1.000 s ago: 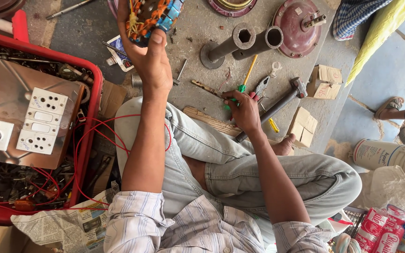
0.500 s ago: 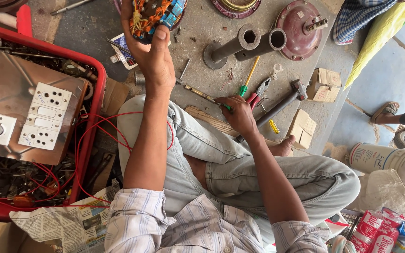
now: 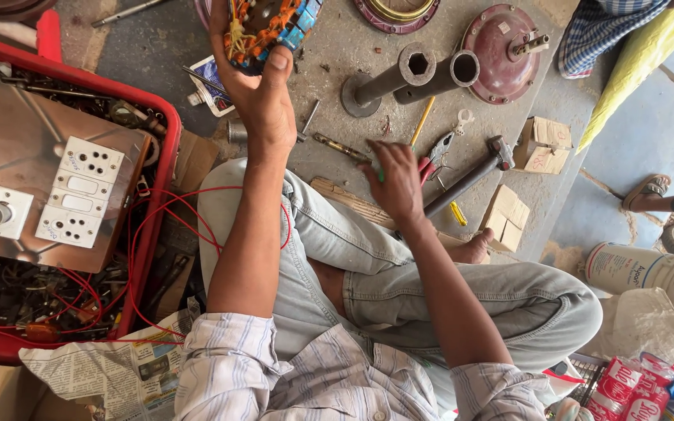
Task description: The person repairs a ceiling fan motor by threading wires through the stator coils, stripping wire ends with a tool, and then fitting the stator into the motor housing and securing it with a screwdriver.
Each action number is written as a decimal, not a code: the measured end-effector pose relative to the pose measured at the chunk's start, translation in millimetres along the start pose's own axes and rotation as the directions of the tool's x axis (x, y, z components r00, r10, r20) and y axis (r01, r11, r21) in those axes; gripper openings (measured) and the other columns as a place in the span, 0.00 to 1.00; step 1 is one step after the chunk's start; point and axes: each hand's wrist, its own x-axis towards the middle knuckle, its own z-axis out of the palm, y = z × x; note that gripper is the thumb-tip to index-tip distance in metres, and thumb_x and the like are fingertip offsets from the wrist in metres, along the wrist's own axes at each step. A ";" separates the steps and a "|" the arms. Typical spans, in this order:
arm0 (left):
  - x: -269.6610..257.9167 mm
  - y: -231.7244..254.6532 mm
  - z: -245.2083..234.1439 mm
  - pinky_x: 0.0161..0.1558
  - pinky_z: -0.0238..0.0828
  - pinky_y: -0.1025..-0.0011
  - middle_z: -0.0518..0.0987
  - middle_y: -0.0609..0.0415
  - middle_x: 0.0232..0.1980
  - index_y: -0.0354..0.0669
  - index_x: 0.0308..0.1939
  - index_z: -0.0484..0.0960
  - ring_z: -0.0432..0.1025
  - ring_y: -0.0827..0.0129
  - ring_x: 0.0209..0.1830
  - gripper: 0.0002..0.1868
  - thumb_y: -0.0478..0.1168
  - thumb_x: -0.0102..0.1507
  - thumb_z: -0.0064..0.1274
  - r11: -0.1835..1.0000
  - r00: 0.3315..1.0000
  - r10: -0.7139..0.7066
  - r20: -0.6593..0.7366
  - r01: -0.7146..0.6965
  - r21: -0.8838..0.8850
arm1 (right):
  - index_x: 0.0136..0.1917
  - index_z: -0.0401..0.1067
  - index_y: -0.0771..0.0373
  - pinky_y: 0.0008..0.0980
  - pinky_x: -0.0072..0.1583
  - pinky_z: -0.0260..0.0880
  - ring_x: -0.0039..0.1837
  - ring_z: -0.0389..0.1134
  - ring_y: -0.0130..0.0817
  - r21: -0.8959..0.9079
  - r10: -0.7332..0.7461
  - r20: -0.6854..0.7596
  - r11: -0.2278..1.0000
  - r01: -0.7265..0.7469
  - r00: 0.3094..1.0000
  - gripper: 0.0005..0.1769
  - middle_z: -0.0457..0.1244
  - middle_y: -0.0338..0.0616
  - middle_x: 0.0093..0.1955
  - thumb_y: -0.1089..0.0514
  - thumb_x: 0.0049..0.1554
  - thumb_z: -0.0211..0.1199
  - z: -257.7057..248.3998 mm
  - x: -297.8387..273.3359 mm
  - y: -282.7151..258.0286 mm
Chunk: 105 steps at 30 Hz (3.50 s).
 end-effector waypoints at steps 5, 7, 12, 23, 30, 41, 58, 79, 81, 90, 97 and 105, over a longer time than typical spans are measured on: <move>-2.9 20.2 18.0 0.75 0.65 0.61 0.58 0.52 0.76 0.48 0.82 0.49 0.61 0.63 0.76 0.57 0.55 0.61 0.73 0.984 0.996 0.036 0.076 -0.049 0.172 | 0.57 0.78 0.59 0.41 0.65 0.65 0.59 0.68 0.44 -0.022 0.104 0.108 0.995 -0.102 0.989 0.16 0.71 0.45 0.53 0.57 0.55 0.70 1.0 12.8 -18.7; -5.5 30.2 28.7 0.76 0.65 0.60 0.56 0.52 0.77 0.51 0.83 0.46 0.60 0.63 0.77 0.61 0.55 0.60 0.75 0.957 0.989 0.081 0.126 -0.113 0.268 | 0.55 0.80 0.59 0.38 0.60 0.69 0.54 0.70 0.40 0.062 0.246 0.154 0.964 -0.258 0.957 0.14 0.71 0.44 0.50 0.58 0.55 0.69 -6.8 17.1 -25.8; -14.5 44.8 51.9 0.79 0.60 0.64 0.55 0.55 0.77 0.54 0.84 0.47 0.57 0.66 0.77 0.64 0.54 0.55 0.76 0.826 0.947 0.227 0.229 -0.311 0.469 | 0.62 0.76 0.59 0.27 0.52 0.76 0.49 0.74 0.30 0.584 0.542 0.452 0.420 -0.694 0.708 0.17 0.73 0.41 0.50 0.59 0.60 0.60 -47.7 0.0 -22.4; -69.1 52.3 98.5 0.80 0.57 0.64 0.55 0.49 0.79 0.46 0.83 0.47 0.57 0.62 0.78 0.67 0.60 0.52 0.77 0.942 0.942 0.063 0.331 -0.166 0.292 | 0.55 0.71 0.64 0.31 0.61 0.75 0.58 0.72 0.33 0.898 0.433 0.309 -0.426 -0.110 0.847 0.05 0.69 0.45 0.55 0.68 0.65 0.61 -93.2 -41.1 -14.8; -90.8 53.7 110.2 0.79 0.57 0.63 0.55 0.47 0.79 0.43 0.84 0.47 0.57 0.60 0.78 0.69 0.62 0.51 0.74 0.921 0.931 -0.009 0.365 -0.134 0.365 | 0.65 0.70 0.63 0.36 0.65 0.73 0.63 0.71 0.36 0.902 0.462 0.253 -0.430 -0.035 0.850 0.18 0.69 0.45 0.61 0.67 0.62 0.64 -93.6 -47.8 -18.1; -136.2 70.3 152.4 0.78 0.64 0.55 0.56 0.41 0.79 0.39 0.82 0.39 0.61 0.55 0.78 0.70 0.58 0.55 0.76 0.954 0.946 -0.293 0.142 0.278 0.113 | 0.72 0.67 0.64 0.44 0.72 0.70 0.69 0.69 0.40 0.916 0.413 0.133 -0.398 0.048 0.901 0.28 0.66 0.47 0.69 0.62 0.59 0.68 -76.3 -55.0 -23.7; -96.9 98.6 145.0 0.83 0.51 0.60 0.54 0.42 0.80 0.42 0.84 0.37 0.51 0.57 0.83 0.83 0.58 0.41 0.82 0.888 0.592 -0.300 0.749 -0.115 0.446 | 0.81 0.54 0.56 0.50 0.80 0.54 0.81 0.53 0.47 0.815 0.369 0.306 -0.578 -0.041 0.877 0.38 0.52 0.48 0.81 0.37 0.64 0.49 -111.3 -66.5 2.9; -147.1 66.3 139.5 0.81 0.58 0.63 0.52 0.48 0.80 0.44 0.84 0.35 0.56 0.61 0.79 0.75 0.55 0.51 0.78 0.947 0.865 -0.257 0.432 0.136 0.291 | 0.81 0.52 0.59 0.48 0.76 0.60 0.78 0.55 0.48 0.708 0.431 0.545 -0.696 -0.119 0.719 0.32 0.52 0.53 0.81 0.44 0.69 0.46 -78.0 -72.3 -12.6; -146.0 66.8 139.0 0.81 0.58 0.63 0.52 0.47 0.80 0.43 0.84 0.34 0.55 0.60 0.80 0.75 0.55 0.52 0.78 0.940 0.851 -0.285 0.440 0.158 0.303 | 0.81 0.51 0.60 0.49 0.76 0.61 0.79 0.55 0.49 0.778 0.429 0.472 -0.614 -0.135 0.770 0.32 0.51 0.54 0.81 0.45 0.69 0.47 -76.9 -74.7 -13.8; -143.5 73.5 139.5 0.82 0.57 0.62 0.50 0.46 0.79 0.44 0.84 0.33 0.53 0.60 0.81 0.75 0.54 0.52 0.78 0.917 0.835 -0.296 0.464 0.111 0.384 | 0.81 0.51 0.60 0.46 0.75 0.63 0.78 0.58 0.48 0.827 0.411 0.405 -0.546 -0.136 0.817 0.32 0.52 0.53 0.80 0.45 0.69 0.47 -79.3 -70.3 -15.7; -150.1 70.3 139.1 0.81 0.57 0.62 0.52 0.47 0.78 0.42 0.83 0.36 0.54 0.60 0.80 0.72 0.55 0.53 0.77 0.925 0.874 -0.281 0.397 0.136 0.354 | 0.76 0.58 0.69 0.45 0.69 0.71 0.70 0.66 0.48 0.981 0.512 0.188 -0.066 -0.180 0.838 0.27 0.59 0.57 0.74 0.53 0.69 0.53 -55.8 -103.2 0.9; -152.8 68.8 139.6 0.81 0.58 0.61 0.52 0.47 0.78 0.43 0.84 0.37 0.54 0.60 0.80 0.71 0.57 0.54 0.75 0.925 0.881 -0.265 0.392 0.119 0.360 | 0.76 0.56 0.68 0.44 0.70 0.69 0.70 0.65 0.46 0.915 0.549 0.334 -0.383 -0.125 0.767 0.29 0.58 0.56 0.74 0.52 0.66 0.53 -55.7 -101.8 -6.5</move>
